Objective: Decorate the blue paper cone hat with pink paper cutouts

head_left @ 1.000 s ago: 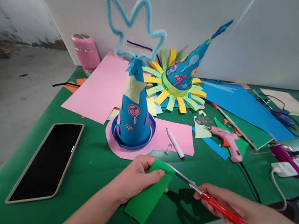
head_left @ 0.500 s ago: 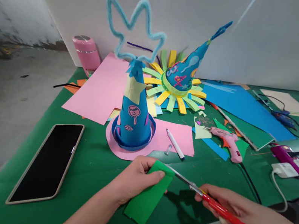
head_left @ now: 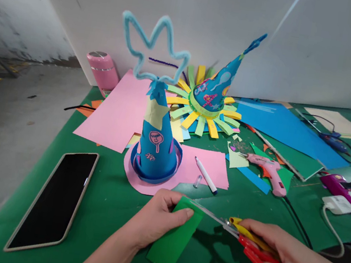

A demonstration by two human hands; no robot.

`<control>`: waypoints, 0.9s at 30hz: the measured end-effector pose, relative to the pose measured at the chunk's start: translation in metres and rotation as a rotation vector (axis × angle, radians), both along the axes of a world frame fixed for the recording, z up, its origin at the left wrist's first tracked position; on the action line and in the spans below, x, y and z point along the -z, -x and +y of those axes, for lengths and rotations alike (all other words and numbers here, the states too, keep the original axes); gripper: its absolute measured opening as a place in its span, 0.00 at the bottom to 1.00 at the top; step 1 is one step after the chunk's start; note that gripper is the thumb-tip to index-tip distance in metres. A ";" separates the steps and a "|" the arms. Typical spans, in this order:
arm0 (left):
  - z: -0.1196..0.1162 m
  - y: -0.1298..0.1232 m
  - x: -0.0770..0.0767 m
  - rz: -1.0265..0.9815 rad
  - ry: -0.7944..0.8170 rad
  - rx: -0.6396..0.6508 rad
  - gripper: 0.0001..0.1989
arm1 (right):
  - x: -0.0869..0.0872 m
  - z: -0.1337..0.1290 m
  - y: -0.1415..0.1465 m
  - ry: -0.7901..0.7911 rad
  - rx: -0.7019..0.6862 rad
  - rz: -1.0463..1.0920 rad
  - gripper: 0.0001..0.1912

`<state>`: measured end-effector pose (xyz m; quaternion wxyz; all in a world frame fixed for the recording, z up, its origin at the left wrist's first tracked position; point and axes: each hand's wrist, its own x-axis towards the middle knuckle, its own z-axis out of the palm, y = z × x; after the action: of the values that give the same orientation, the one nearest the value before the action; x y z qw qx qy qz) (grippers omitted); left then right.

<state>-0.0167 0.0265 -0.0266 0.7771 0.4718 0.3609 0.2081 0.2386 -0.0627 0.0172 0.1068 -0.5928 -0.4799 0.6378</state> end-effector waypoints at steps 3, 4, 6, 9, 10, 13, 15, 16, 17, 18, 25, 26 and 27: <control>0.001 0.000 -0.001 0.020 -0.110 0.013 0.10 | 0.003 -0.001 0.000 -0.087 -0.032 -0.104 0.24; 0.001 0.000 -0.002 0.027 -0.142 0.018 0.10 | 0.004 -0.002 0.000 -0.124 -0.029 -0.144 0.25; 0.002 -0.001 -0.004 0.045 -0.189 0.025 0.10 | 0.006 -0.004 -0.001 -0.194 -0.029 -0.226 0.27; 0.002 0.000 -0.005 0.061 -0.229 0.032 0.10 | 0.008 -0.006 -0.003 -0.259 -0.067 -0.318 0.28; 0.002 0.000 -0.004 0.064 -0.240 0.034 0.10 | 0.008 -0.007 -0.003 -0.272 -0.086 -0.332 0.28; 0.002 0.000 -0.003 0.067 -0.263 0.043 0.10 | 0.007 -0.007 -0.004 -0.315 -0.112 -0.350 0.27; 0.003 0.000 -0.002 0.064 -0.274 0.053 0.10 | 0.006 -0.006 -0.002 -0.336 -0.109 -0.348 0.27; 0.003 -0.001 -0.002 0.061 -0.277 0.059 0.10 | 0.005 -0.005 -0.001 -0.340 -0.108 -0.343 0.27; 0.003 0.000 -0.001 0.056 -0.277 0.063 0.10 | 0.003 -0.004 0.000 -0.338 -0.111 -0.336 0.27; 0.003 -0.001 -0.002 0.051 -0.276 0.066 0.10 | 0.002 -0.004 0.002 -0.334 -0.116 -0.332 0.27; 0.002 -0.002 -0.003 0.030 -0.295 0.090 0.10 | -0.002 -0.002 0.009 -0.315 -0.132 -0.376 0.26; 0.002 -0.002 -0.003 0.030 -0.298 0.092 0.10 | -0.002 -0.002 0.009 -0.317 -0.130 -0.371 0.26; 0.002 -0.003 -0.003 0.029 -0.299 0.091 0.10 | -0.003 -0.001 0.010 -0.320 -0.131 -0.361 0.26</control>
<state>-0.0142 0.0285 -0.0237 0.7013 0.6012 0.3153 0.2173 0.2288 -0.0638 0.0200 0.0701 -0.6403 -0.6234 0.4432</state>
